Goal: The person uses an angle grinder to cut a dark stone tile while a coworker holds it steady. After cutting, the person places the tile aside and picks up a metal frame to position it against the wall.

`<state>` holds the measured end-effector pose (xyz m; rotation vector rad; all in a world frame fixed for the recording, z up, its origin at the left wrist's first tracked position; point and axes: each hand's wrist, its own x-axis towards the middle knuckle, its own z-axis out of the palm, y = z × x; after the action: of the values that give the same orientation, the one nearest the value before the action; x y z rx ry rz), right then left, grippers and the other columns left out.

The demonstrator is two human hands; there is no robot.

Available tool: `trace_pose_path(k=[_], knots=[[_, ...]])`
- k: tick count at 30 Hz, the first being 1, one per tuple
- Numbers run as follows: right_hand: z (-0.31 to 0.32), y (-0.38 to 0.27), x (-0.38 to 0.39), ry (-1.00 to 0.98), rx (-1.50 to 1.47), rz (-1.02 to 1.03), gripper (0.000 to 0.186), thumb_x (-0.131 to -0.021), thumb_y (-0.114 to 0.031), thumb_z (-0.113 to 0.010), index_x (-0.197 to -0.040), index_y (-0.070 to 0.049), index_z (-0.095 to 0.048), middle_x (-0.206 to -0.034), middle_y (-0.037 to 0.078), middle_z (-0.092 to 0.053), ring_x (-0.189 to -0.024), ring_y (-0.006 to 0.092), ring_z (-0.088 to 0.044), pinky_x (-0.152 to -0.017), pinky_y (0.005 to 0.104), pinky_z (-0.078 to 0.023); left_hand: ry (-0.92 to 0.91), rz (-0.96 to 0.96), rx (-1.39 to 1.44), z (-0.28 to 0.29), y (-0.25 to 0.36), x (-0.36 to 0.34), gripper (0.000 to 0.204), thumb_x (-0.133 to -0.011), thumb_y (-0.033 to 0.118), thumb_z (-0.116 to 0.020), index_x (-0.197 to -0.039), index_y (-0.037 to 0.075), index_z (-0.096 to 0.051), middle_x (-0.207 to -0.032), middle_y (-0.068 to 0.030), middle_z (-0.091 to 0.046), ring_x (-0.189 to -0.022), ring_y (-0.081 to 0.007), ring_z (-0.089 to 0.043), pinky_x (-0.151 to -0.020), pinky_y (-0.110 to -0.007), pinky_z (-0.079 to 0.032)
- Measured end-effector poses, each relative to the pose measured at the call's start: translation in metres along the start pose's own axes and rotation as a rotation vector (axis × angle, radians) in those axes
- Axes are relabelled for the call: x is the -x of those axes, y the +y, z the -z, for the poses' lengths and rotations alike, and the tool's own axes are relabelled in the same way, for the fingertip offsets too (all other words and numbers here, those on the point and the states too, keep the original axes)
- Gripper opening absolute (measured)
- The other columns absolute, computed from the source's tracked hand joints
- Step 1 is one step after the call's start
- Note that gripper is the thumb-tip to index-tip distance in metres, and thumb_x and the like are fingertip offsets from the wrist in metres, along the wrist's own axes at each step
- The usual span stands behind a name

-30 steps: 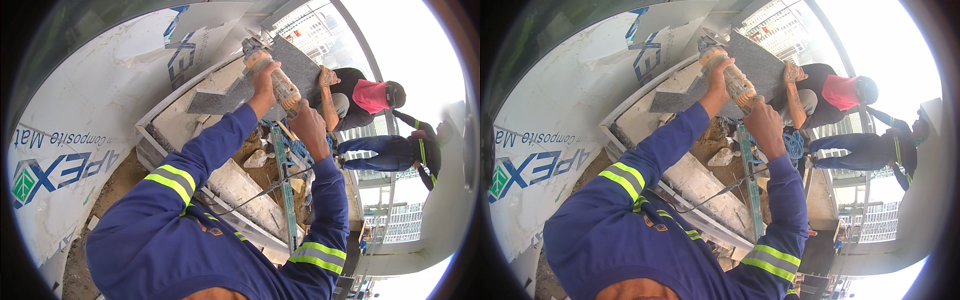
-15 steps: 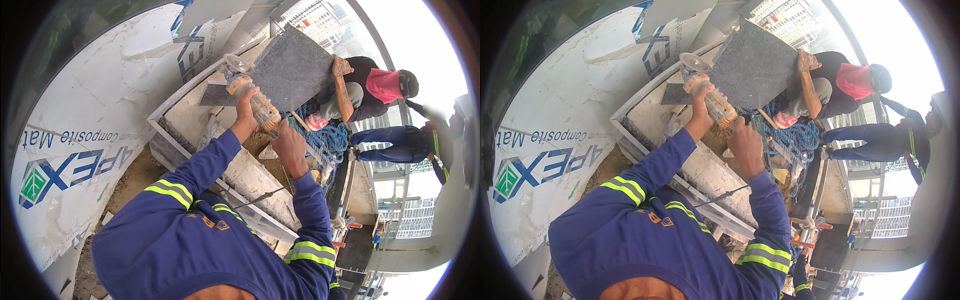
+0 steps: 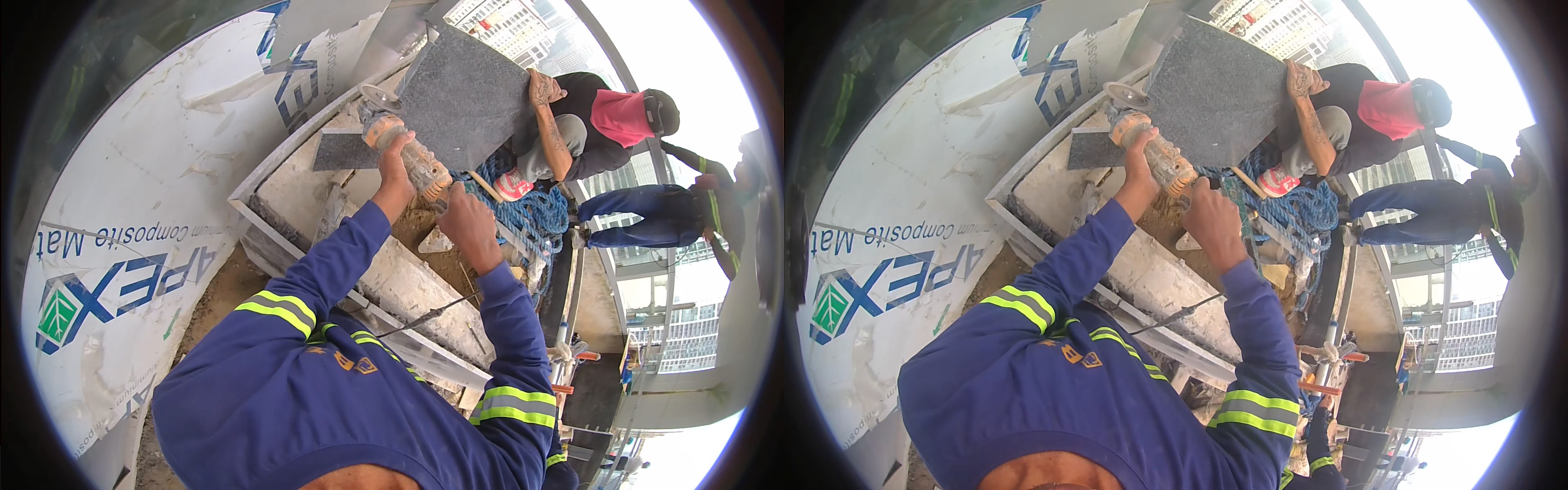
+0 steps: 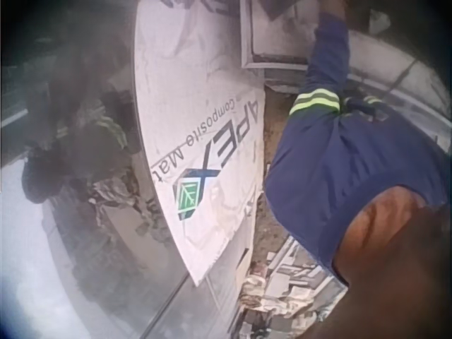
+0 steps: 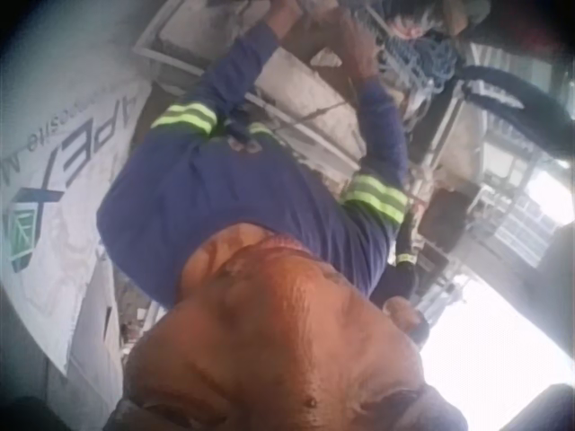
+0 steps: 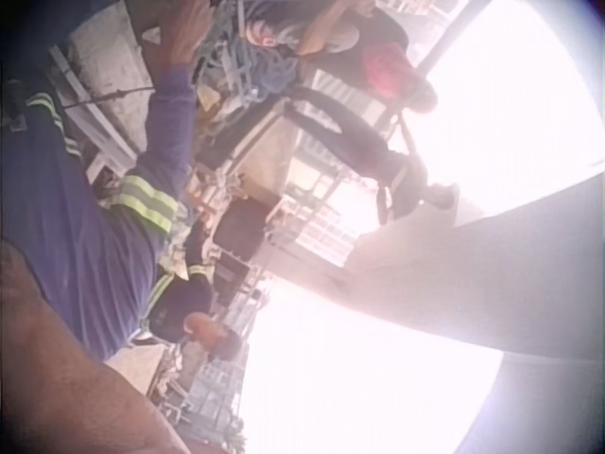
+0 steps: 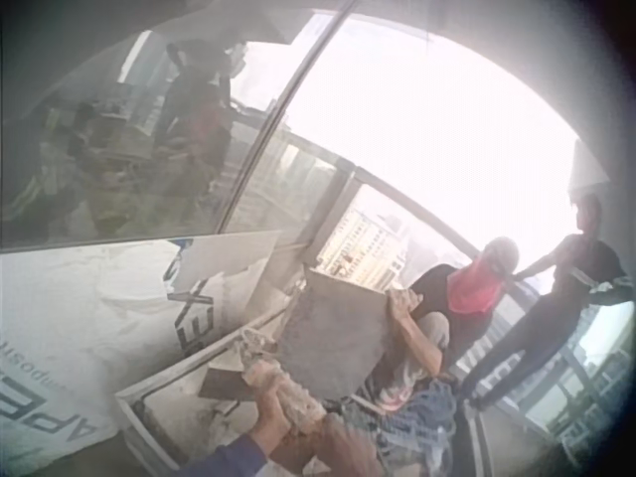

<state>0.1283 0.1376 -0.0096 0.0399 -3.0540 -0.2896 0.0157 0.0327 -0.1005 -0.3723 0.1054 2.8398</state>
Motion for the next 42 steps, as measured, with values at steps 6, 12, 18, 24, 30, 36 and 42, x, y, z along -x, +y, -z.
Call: trace_pose_path(k=[6,12,18,24,30,36,42], knots=[[0.015,-0.004,0.004,0.018,0.029,0.069,0.015,-0.082,-0.005,-0.060,-0.094,0.002,-0.055,-0.078,0.026,-0.070,-0.072,0.0431,-0.072,-0.065,0.0507,-0.058,0.016,-0.017,0.013,-0.001,0.002,0.009,0.038,-0.081,0.024,-0.077,-0.110,0.009,-0.057,-0.096,-0.0099,-0.058,-0.081,-0.0302,-0.066,-0.072,-0.049,-0.057],[0.015,-0.007,-0.008,0.030,0.063,0.064,0.014,-0.082,-0.005,-0.061,-0.093,0.001,-0.056,-0.078,0.024,-0.071,-0.073,0.0411,-0.073,-0.064,0.0475,-0.059,0.011,-0.004,0.027,-0.004,0.006,-0.004,0.041,-0.082,0.026,-0.076,-0.113,0.009,-0.055,-0.099,-0.0107,-0.058,-0.083,-0.0313,-0.066,-0.074,-0.051,-0.056],[0.025,-0.009,-0.012,0.043,0.104,0.097,0.015,-0.081,-0.004,-0.063,-0.094,0.000,-0.057,-0.081,0.022,-0.073,-0.073,0.0367,-0.075,-0.064,0.0429,-0.060,-0.009,0.037,0.049,-0.012,0.011,-0.001,0.040,-0.081,0.029,-0.075,-0.110,0.011,-0.054,-0.092,-0.0114,-0.058,-0.083,-0.0309,-0.064,-0.076,-0.050,-0.056],[0.033,-0.022,-0.010,0.024,0.179,0.084,0.015,-0.083,-0.006,-0.064,-0.096,-0.001,-0.059,-0.080,0.018,-0.073,-0.074,0.0344,-0.075,-0.065,0.0407,-0.060,-0.038,0.023,0.128,-0.008,0.007,-0.007,0.041,-0.080,0.030,-0.075,-0.110,0.012,-0.053,-0.091,-0.0131,-0.059,-0.083,-0.0313,-0.063,-0.078,-0.048,-0.056],[0.053,-0.026,-0.013,0.014,0.316,0.107,0.017,-0.084,-0.008,-0.068,-0.098,-0.002,-0.060,-0.079,0.013,-0.074,-0.076,0.0303,-0.077,-0.063,0.0387,-0.061,-0.115,0.058,0.256,-0.010,-0.002,-0.001,0.046,-0.080,0.032,-0.075,-0.115,0.014,-0.051,-0.092,-0.0138,-0.060,-0.084,-0.0315,-0.063,-0.077,-0.048,-0.056],[0.047,-0.022,-0.013,0.018,0.255,0.080,0.016,-0.084,-0.008,-0.065,-0.098,-0.001,-0.061,-0.077,0.014,-0.073,-0.074,0.0310,-0.076,-0.061,0.0401,-0.059,-0.087,0.033,0.185,-0.014,0.003,-0.003,0.046,-0.080,0.032,-0.075,-0.116,0.016,-0.051,-0.092,-0.0140,-0.060,-0.085,-0.0316,-0.064,-0.074,-0.049,-0.056],[0.044,-0.022,-0.005,0.077,0.139,0.112,0.013,-0.084,-0.008,-0.062,-0.093,0.001,-0.056,-0.075,0.021,-0.071,-0.071,0.0349,-0.074,-0.059,0.0444,-0.057,-0.074,0.047,0.161,-0.010,0.008,-0.001,0.046,-0.080,0.031,-0.075,-0.115,0.013,-0.051,-0.092,-0.0128,-0.058,-0.082,-0.0306,-0.062,-0.072,-0.049,-0.056]])
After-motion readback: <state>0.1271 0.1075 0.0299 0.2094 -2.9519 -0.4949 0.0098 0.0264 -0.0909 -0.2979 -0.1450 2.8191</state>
